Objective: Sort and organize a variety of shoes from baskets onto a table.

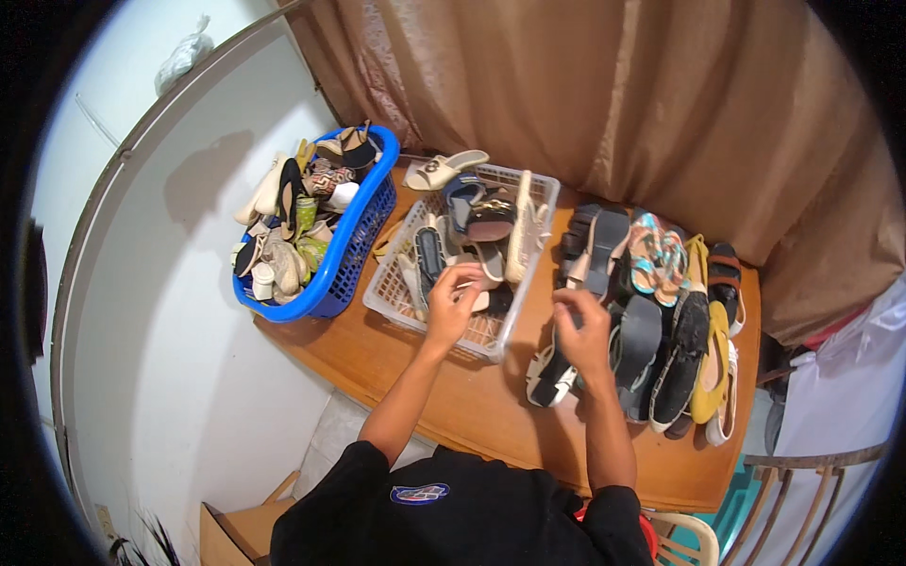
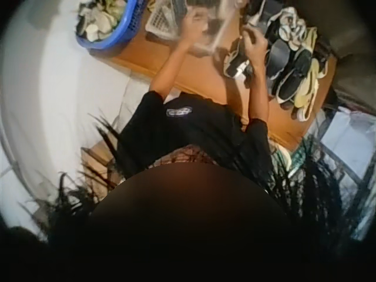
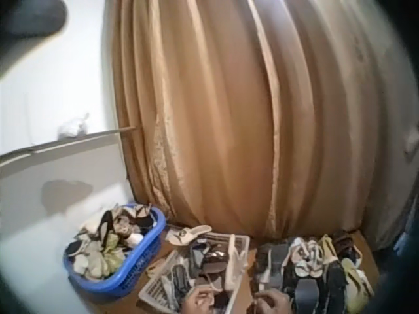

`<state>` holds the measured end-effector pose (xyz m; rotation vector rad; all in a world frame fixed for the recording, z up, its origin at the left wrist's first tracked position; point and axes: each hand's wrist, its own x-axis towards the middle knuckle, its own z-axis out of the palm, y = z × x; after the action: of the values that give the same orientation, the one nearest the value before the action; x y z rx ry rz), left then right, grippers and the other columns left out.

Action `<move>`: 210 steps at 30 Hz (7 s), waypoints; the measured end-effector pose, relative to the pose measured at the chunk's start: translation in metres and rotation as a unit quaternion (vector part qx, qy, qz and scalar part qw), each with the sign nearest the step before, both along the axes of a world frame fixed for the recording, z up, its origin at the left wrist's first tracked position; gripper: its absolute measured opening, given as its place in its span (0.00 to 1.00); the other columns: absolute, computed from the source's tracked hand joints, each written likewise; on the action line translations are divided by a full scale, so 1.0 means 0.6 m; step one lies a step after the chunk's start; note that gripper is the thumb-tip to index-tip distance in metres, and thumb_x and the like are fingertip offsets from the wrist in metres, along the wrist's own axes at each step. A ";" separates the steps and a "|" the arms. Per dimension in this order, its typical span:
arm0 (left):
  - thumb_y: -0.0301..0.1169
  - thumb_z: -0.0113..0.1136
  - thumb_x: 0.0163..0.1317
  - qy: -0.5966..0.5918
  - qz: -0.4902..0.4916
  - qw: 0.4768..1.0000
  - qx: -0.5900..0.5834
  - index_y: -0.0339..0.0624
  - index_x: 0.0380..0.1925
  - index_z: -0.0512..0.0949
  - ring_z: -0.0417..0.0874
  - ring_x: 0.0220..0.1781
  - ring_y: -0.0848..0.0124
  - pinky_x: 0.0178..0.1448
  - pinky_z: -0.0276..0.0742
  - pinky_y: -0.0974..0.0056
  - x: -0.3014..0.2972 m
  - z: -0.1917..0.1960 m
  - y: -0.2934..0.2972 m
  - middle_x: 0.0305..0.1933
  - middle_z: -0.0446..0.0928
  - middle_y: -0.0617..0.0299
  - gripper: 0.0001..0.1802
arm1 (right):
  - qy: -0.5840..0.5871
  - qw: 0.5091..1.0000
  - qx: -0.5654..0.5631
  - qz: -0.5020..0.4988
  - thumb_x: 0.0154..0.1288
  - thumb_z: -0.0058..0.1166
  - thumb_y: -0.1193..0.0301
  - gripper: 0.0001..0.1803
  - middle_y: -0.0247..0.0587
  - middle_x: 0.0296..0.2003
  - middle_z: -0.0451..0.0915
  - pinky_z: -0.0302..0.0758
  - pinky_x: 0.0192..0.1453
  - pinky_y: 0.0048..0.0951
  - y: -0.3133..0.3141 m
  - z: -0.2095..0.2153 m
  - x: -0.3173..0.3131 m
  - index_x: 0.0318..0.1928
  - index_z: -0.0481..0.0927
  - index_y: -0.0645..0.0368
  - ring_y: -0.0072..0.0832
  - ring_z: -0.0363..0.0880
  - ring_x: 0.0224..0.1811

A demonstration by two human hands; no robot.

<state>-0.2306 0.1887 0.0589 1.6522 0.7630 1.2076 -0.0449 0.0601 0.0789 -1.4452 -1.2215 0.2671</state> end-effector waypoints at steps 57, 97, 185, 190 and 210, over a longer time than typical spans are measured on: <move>0.33 0.67 0.53 0.272 -0.054 0.917 -0.288 0.31 0.57 0.63 0.76 0.56 0.57 0.58 0.70 0.58 -0.135 -0.250 0.289 0.54 0.74 0.45 0.35 | -0.126 0.943 -0.308 -0.015 0.47 0.66 0.68 0.26 0.55 0.39 0.77 0.73 0.48 0.43 0.184 -0.139 -0.198 0.46 0.75 0.66 0.51 0.78 0.42; 0.39 0.68 0.53 -0.270 -0.410 0.723 -0.486 0.36 0.64 0.61 0.77 0.57 0.57 0.61 0.75 0.53 -0.162 -0.099 0.233 0.60 0.71 0.45 0.41 | 0.601 0.677 0.246 0.346 0.56 0.60 0.48 0.51 0.57 0.70 0.47 0.63 0.67 0.58 0.109 -0.044 -0.160 0.71 0.49 0.57 0.58 0.60 0.66; 0.34 0.73 0.42 0.087 -0.071 0.987 0.115 0.40 0.62 0.55 0.62 0.64 0.52 0.65 0.60 0.51 -0.148 0.076 0.118 0.61 0.60 0.46 0.49 | 0.301 0.947 -0.109 0.021 0.53 0.58 0.73 0.34 0.47 0.48 0.75 0.72 0.54 0.28 0.168 0.004 -0.222 0.61 0.63 0.67 0.30 0.75 0.49; 0.32 0.71 0.39 0.119 0.013 0.970 0.213 0.40 0.61 0.56 0.58 0.65 0.43 0.67 0.58 0.46 -0.122 0.055 0.146 0.63 0.56 0.44 0.48 | 0.231 0.958 -0.156 0.070 0.52 0.58 0.72 0.40 0.50 0.55 0.73 0.68 0.59 0.28 0.166 -0.018 -0.237 0.66 0.59 0.68 0.33 0.73 0.55; 0.14 0.52 0.46 -0.344 0.040 0.876 -0.335 0.49 0.65 0.47 0.68 0.61 0.61 0.61 0.71 0.61 -0.132 -0.032 0.207 0.63 0.59 0.52 0.45 | 0.162 0.926 -0.201 0.276 0.59 0.63 0.65 0.42 0.50 0.63 0.65 0.61 0.66 0.32 0.127 -0.058 -0.220 0.69 0.56 0.63 0.33 0.63 0.65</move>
<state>-0.3100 0.3128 0.0395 0.5598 0.6739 1.2756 -0.1770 0.1362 0.0438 -1.2907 -1.3209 1.1560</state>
